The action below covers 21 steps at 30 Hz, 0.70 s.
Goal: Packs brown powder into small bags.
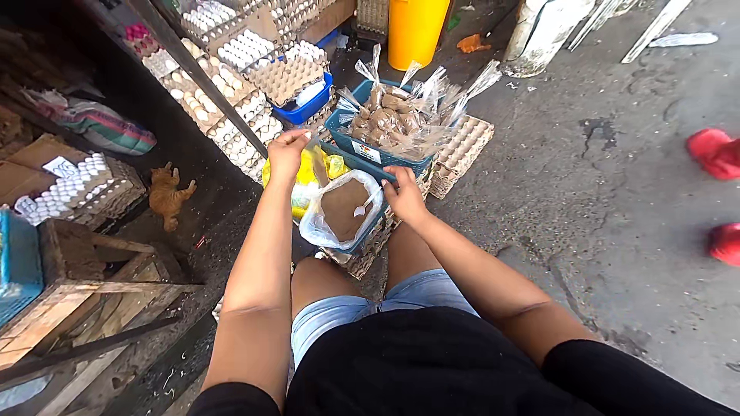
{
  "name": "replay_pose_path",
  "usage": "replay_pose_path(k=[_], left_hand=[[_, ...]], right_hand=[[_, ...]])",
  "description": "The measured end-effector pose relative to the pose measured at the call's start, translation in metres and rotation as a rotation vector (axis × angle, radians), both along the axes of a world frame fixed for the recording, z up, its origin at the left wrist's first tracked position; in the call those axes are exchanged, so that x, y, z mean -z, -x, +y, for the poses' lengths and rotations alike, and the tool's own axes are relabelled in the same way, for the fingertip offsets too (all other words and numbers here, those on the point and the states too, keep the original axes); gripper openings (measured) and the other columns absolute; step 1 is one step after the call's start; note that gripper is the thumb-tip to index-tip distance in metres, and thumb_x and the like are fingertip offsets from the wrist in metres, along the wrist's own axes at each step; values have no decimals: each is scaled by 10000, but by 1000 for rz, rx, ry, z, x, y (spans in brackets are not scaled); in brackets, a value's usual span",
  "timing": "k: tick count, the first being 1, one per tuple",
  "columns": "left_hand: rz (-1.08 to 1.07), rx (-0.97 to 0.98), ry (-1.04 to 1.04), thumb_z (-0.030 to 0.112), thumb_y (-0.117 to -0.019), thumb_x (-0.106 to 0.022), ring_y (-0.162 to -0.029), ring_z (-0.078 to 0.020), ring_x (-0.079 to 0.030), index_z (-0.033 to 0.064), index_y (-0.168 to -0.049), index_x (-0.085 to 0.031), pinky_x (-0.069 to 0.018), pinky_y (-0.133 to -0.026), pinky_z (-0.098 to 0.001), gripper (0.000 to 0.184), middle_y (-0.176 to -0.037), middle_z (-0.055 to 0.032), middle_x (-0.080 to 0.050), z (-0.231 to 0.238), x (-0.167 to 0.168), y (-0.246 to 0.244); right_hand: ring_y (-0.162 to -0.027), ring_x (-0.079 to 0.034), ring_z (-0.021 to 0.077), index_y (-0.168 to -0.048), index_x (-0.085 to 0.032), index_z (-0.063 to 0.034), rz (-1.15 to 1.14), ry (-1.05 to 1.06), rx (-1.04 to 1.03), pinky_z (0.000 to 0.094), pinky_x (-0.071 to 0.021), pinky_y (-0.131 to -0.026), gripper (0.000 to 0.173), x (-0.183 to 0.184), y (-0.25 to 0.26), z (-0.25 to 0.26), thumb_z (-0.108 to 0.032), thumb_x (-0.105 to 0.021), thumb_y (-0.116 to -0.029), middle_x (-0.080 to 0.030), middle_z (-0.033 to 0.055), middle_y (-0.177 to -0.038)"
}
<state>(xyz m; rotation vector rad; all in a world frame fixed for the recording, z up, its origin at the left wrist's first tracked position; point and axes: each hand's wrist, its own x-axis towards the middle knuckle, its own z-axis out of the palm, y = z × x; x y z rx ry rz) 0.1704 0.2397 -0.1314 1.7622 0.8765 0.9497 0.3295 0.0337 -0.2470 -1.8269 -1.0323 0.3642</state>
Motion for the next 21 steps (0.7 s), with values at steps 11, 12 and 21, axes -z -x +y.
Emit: replay_pose_path(k=[11,12,21], left_hand=[[262,49,-242,125,-1006,-638,-1123,-174,-666,15,-1106,-756,-500,-1025,-371,190,-1172,-136,-721,-22,-10,7],[217,31,-230,116,-998,-644,-1094,-153,-668,15,-1092,-758,-508,-1002,-351,179,-1152,-127,-724,-22,-8,8],[290,311,-198,88,-1018,-610,-928,-40,-664,33,-1076,-740,-534,-881,-246,152,-1034,-54,-731,-66,-36,13]], right_hand=[[-1108,-641,349,-1352,-590,-14,22,87,-178,484,-541,-943,324,9,9,-21,-150,-508,-1069,-572,233,-1360],[-1124,-641,344,-1344,-601,-16,4,79,-189,475,-540,-958,320,7,10,-18,-151,-501,-1072,-575,231,-1359],[-1244,-623,261,-1471,-490,-8,257,-21,-498,411,-513,-1046,525,-32,23,24,-128,-665,-991,-594,192,-1409]])
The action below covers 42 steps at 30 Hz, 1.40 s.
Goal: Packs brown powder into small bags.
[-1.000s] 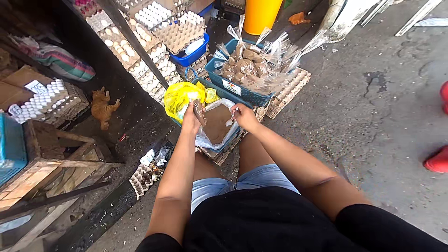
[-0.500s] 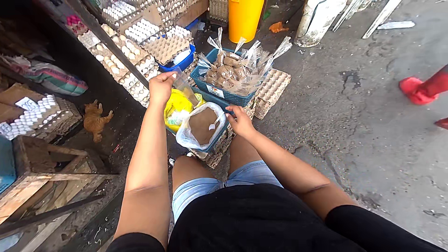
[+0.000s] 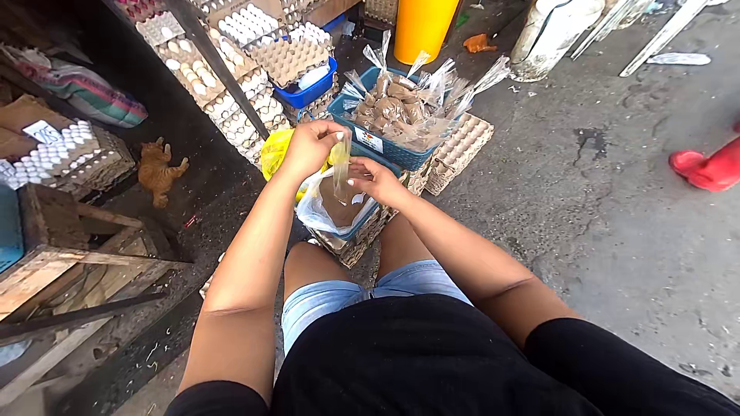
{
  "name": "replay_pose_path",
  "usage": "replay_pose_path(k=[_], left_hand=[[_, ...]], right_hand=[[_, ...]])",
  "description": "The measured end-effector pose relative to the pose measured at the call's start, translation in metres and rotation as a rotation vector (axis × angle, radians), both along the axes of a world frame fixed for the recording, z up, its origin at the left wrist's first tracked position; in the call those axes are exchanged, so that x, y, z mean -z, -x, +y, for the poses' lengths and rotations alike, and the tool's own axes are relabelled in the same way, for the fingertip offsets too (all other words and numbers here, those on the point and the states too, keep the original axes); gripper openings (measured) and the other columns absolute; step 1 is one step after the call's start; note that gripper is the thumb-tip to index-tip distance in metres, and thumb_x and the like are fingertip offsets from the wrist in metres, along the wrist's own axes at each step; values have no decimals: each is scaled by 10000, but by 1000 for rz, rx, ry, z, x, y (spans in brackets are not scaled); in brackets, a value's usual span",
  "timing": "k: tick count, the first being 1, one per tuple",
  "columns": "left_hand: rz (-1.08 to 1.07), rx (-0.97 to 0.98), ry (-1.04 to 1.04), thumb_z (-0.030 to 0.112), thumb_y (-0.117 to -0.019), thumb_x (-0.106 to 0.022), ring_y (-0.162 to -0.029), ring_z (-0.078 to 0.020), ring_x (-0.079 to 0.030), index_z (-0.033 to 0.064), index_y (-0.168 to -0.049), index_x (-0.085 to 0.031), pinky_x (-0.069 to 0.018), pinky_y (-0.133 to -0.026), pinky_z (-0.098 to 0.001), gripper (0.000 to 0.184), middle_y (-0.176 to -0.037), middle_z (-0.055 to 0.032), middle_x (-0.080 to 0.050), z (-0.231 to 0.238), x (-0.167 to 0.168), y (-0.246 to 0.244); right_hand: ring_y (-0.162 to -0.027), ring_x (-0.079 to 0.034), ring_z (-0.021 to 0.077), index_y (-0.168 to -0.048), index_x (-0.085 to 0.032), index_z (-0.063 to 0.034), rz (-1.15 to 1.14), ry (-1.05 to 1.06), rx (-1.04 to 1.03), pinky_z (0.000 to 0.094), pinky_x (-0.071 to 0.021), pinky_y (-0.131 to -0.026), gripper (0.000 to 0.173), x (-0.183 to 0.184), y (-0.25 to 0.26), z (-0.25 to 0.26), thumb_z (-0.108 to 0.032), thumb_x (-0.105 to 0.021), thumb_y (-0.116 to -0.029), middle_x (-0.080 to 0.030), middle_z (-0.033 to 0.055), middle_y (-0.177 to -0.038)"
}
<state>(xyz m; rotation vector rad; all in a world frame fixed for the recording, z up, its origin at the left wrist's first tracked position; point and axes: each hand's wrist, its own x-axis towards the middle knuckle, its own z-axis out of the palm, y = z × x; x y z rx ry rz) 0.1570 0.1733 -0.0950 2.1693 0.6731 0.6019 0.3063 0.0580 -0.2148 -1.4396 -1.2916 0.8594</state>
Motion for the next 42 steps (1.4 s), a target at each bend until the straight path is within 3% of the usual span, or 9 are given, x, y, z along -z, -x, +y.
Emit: replay_pose_path(k=[9,15,21,28,30,32,34,37,42], left_hand=[[-91,-133,75,118,-999,-648,-809,-68,-659,7,-1059,-718,-546,-813,-270,144,-951,-67,-719,3,18,-23],[-177,-181,198,144,-1018,-615,-774,-117,-615,-24,-1073,-668,-537,-770,-323,184,-889,-83,-655,-14,47,-32],[-207,-307,278,100,-1020,-608,-803,-128,-666,-41,-1046,-693,-565,-804,-323,167,-898,-105,-699,-13,70,-23],[-154,-556,101,204,-910,-784,-595,-105,-496,26,-795,-577,-446,-610,-289,297,-663,-12,-521,-18,96,-4],[-23,-448,-288,331,-900,-785,-938,-346,-641,-54,-1130,-679,-512,-896,-529,461,-982,-201,-670,-36,99,9],[-13,-115,-629,513,-976,-579,-1121,-501,-632,-70,-1300,-630,-457,-995,-663,669,-1181,-292,-672,-54,112,8],[-20,187,-788,620,-1030,-305,-1068,-445,-696,-24,-1236,-695,-521,-942,-617,781,-1131,-237,-726,-70,129,3],[17,239,-808,657,-1010,-152,-763,-355,-741,-20,-926,-731,-579,-633,-530,895,-827,-177,-734,-86,139,5],[68,325,-730,524,-1003,-422,-584,-331,-694,-16,-833,-698,-540,-507,-522,629,-661,-158,-670,-109,123,23]], right_hand=[[-982,-702,174,-1293,-600,53,162,219,-51,361,-565,-917,358,-16,6,-17,-47,-687,-960,-717,165,-1119],[-649,-606,233,-1085,-648,-12,-183,57,219,461,-529,-636,323,-9,15,-37,-322,-678,-1000,-628,118,-766],[-987,-684,417,-1112,-636,54,-584,190,127,592,-519,-873,474,-9,1,-38,-343,-379,-1101,-686,251,-1001],[-1083,-652,412,-1221,-592,34,-443,377,-104,587,-490,-951,486,-1,20,-50,-347,-305,-1129,-664,259,-1097],[-1105,-641,408,-1233,-607,58,-315,370,-154,588,-474,-984,474,9,24,-57,-313,-331,-1127,-660,271,-1136],[-1155,-631,417,-1234,-624,87,-228,311,-145,594,-453,-1029,414,12,25,-65,-233,-390,-1114,-660,290,-1183],[-1190,-618,438,-1210,-647,114,-208,238,-121,610,-439,-1050,308,6,25,-72,-111,-516,-1047,-658,315,-1203],[-1090,-634,447,-1133,-648,147,-254,208,-219,591,-460,-965,249,-15,18,-87,-57,-547,-1033,-654,340,-1117],[-643,-503,191,-1126,-633,89,-78,282,-285,384,-450,-632,359,-40,-4,-126,-213,-440,-1110,-603,172,-836]])
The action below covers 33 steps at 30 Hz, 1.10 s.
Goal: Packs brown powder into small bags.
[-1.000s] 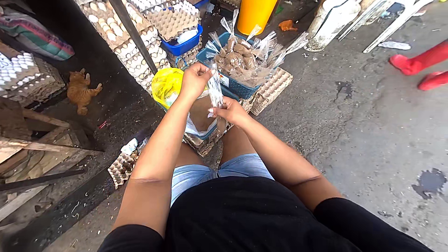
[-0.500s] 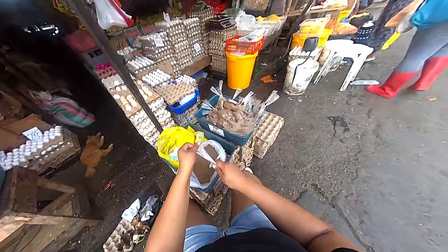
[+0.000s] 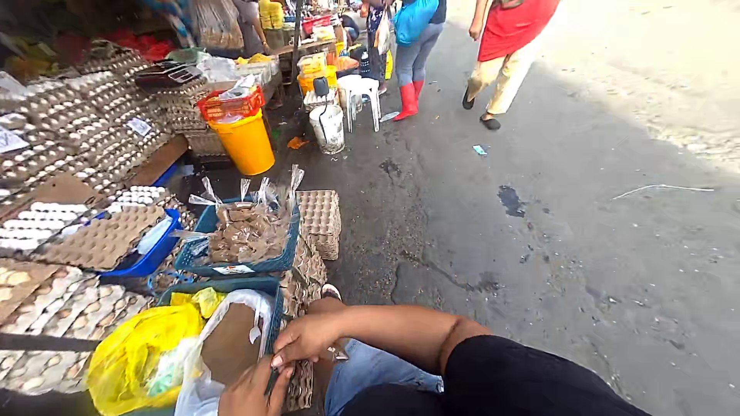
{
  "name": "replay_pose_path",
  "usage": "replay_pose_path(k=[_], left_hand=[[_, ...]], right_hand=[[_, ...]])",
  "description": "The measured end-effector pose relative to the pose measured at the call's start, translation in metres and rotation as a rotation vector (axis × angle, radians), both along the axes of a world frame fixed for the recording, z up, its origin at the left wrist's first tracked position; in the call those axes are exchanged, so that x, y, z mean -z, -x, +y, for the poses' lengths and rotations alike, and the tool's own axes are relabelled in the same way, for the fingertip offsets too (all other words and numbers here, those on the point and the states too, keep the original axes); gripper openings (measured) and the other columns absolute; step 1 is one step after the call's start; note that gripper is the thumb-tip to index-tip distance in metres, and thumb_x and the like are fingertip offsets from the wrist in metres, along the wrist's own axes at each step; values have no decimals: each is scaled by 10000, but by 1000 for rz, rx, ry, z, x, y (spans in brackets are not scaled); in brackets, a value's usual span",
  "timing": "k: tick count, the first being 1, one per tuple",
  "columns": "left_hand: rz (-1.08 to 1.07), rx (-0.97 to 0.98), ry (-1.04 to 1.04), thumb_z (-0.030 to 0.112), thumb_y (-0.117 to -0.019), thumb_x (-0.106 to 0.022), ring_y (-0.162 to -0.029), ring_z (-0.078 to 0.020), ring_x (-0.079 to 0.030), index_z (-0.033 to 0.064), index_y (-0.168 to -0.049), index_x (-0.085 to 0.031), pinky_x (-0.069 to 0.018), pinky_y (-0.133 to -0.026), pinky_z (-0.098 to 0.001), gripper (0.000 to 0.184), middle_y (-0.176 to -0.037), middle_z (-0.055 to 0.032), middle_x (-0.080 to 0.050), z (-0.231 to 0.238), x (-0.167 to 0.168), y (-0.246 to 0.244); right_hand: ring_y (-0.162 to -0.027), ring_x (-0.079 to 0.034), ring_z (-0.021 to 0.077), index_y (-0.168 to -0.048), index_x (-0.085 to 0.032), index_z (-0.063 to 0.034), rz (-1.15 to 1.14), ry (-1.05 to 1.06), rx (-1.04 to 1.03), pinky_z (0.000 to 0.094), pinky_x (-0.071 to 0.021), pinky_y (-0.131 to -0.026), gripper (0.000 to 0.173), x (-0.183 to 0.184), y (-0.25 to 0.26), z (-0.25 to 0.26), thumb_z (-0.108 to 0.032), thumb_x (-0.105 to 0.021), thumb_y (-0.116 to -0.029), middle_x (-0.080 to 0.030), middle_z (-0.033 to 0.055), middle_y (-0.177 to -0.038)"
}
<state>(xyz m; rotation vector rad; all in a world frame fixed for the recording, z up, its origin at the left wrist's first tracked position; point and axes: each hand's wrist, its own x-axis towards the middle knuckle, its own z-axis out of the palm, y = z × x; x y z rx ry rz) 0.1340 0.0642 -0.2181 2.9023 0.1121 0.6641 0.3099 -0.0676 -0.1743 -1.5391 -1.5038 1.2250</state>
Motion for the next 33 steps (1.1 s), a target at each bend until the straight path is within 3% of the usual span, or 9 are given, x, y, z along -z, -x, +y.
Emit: replay_pose_path(k=[4,7,11,13,16,21,26,30,33], left_hand=[[74,165,261,262,-1056,-473,-729,-287,-748,-16,-960,-745,-600,-677,-502,401,-811,-152,-748,6,-8,14],[93,168,371,211,-1046,-504,-804,-270,-751,-41,-977,-752,-600,-766,-479,360,-869,-170,-755,17,-10,29],[65,81,546,179,-1031,-530,-900,-61,-715,-56,-973,-753,-563,-890,-260,329,-931,-107,-763,36,-9,44],[-22,-12,771,152,-1019,-535,-828,82,-652,-18,-958,-748,-535,-826,-133,280,-878,32,-743,38,-9,46],[-193,-46,1176,171,-1033,-482,-488,92,-421,201,-902,-729,-364,-483,-112,281,-574,202,-515,10,-4,37],[-55,321,1554,428,-1033,-559,-557,63,-524,284,-933,-737,-454,-548,-133,250,-625,174,-563,-34,26,27],[-209,-50,1319,178,-940,-664,-584,46,-585,220,-825,-769,-502,-569,-149,162,-694,137,-681,1,16,37],[-230,-156,1208,90,-981,-525,-626,51,-598,86,-967,-711,-510,-590,-129,186,-807,108,-699,-15,1,31],[-262,-244,969,99,-882,-660,-725,46,-612,-20,-1076,-657,-531,-663,-126,228,-895,37,-666,-27,-5,24]], right_hand=[[-679,-548,173,-1143,-688,70,-31,-92,-12,360,-455,-636,325,-2,-3,-14,-188,-499,-1085,-683,182,-922],[-893,-652,238,-1166,-703,65,-101,-160,-44,425,-499,-810,317,-5,0,-15,-157,-492,-1084,-711,205,-1044],[-982,-692,381,-1153,-695,42,-359,-260,-63,586,-509,-878,345,1,2,-6,-207,-462,-1100,-711,234,-1002],[-1015,-694,404,-1125,-691,39,-498,-354,-19,592,-522,-891,357,12,1,5,-227,-454,-1103,-710,236,-1012],[-1111,-635,398,-1096,-718,17,-654,-445,64,529,-493,-975,338,21,3,28,-220,-478,-1091,-686,220,-1059],[-1349,-526,353,-981,-806,-3,-89,-650,-12,470,-355,-1184,163,-8,28,28,-72,-661,-956,-678,200,-1284],[-1236,-574,236,-1010,-723,89,141,-198,49,364,-452,-1051,144,-7,21,22,-28,-720,-925,-633,211,-1311],[-1364,-498,309,-1102,-769,8,-3,-212,180,437,-348,-1169,182,-2,17,15,-69,-678,-965,-618,209,-1369],[-1319,-534,306,-1121,-764,12,73,-312,317,433,-376,-1149,208,11,28,16,-84,-636,-988,-649,208,-1315]])
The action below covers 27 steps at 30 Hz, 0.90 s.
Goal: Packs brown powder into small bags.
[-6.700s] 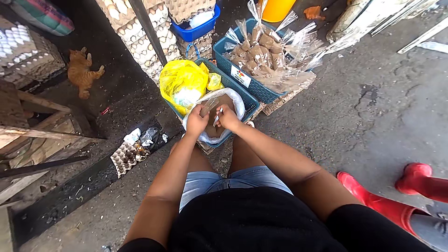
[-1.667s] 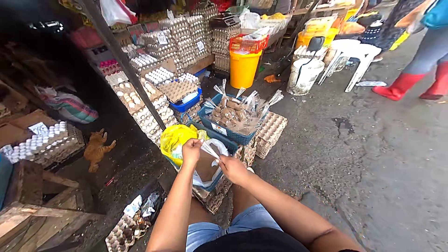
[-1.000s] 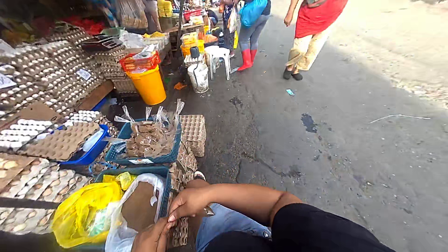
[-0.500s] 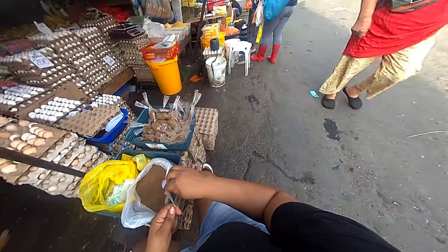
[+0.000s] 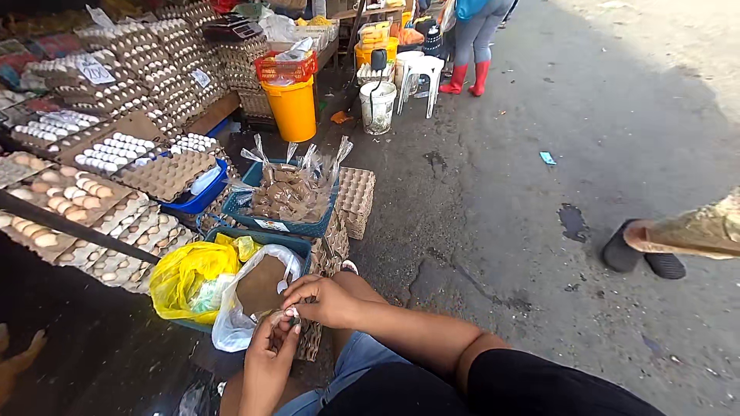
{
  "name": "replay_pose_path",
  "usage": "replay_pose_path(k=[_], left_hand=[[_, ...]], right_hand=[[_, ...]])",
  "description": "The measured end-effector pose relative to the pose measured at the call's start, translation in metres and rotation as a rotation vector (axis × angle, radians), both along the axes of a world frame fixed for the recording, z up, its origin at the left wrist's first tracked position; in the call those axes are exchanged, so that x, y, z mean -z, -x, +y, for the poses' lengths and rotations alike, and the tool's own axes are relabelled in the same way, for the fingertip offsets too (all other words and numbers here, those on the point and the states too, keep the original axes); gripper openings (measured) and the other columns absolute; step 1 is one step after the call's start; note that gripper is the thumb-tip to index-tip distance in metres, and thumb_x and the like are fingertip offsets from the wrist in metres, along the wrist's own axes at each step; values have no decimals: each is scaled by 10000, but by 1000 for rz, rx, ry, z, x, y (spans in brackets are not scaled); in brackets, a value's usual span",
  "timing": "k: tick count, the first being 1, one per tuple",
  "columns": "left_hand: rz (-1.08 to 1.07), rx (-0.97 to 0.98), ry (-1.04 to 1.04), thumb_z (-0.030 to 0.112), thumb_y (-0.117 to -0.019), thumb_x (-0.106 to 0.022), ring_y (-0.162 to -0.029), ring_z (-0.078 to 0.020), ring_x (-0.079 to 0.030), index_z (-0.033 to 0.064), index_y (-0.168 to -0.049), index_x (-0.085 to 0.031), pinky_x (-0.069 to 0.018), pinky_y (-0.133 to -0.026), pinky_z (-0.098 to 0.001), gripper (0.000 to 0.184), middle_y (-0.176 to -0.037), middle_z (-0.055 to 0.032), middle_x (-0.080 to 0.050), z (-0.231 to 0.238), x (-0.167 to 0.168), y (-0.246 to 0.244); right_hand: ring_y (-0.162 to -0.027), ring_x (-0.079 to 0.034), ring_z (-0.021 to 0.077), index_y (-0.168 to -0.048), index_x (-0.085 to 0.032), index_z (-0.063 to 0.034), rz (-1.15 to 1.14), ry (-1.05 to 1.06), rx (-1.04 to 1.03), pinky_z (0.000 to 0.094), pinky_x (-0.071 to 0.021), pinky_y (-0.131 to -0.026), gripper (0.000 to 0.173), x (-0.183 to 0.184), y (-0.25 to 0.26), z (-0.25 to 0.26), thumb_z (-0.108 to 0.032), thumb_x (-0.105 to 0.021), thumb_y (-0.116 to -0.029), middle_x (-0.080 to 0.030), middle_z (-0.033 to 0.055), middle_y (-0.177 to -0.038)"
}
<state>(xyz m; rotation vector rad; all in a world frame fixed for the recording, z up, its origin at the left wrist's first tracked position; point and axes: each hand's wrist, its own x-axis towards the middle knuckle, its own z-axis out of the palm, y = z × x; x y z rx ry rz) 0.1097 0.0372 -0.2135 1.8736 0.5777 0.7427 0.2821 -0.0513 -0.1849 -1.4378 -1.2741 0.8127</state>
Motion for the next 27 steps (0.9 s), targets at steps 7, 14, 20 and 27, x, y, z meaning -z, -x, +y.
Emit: replay_pose_path(k=[7,14,20,27], left_hand=[[16,-312,-313,133,-894,-636,-723,19,-558,-68,-971,-693,-456,-651,-94,223,-866,-88,-615,-13,11,-20],[-60,-153,-24,57,-902,-591,-642,71,-581,2,-954,-690,-495,-600,-100,125,-780,66,-659,5,-5,-7],[-25,-102,-125,105,-835,-745,-714,46,-587,-27,-1145,-687,-490,-622,-91,342,-965,-27,-655,4,7,4],[-149,-27,-458,177,-966,-669,-944,25,-646,50,-956,-762,-518,-865,-102,157,-946,-23,-702,6,8,7]], right_hand=[[-1249,-565,218,-1076,-774,15,270,-158,264,348,-443,-1077,214,31,31,14,-112,-641,-968,-656,194,-1268],[-1248,-503,130,-868,-644,56,463,-172,52,293,-421,-1035,223,38,30,10,-102,-513,-955,-560,149,-1331],[-824,-552,-10,-973,-697,-5,472,38,89,193,-464,-773,265,25,21,5,-160,-505,-1069,-638,-18,-923],[-1029,-661,111,-1261,-628,93,112,57,-160,257,-517,-947,303,17,-1,-18,-101,-586,-1033,-688,192,-1164]])
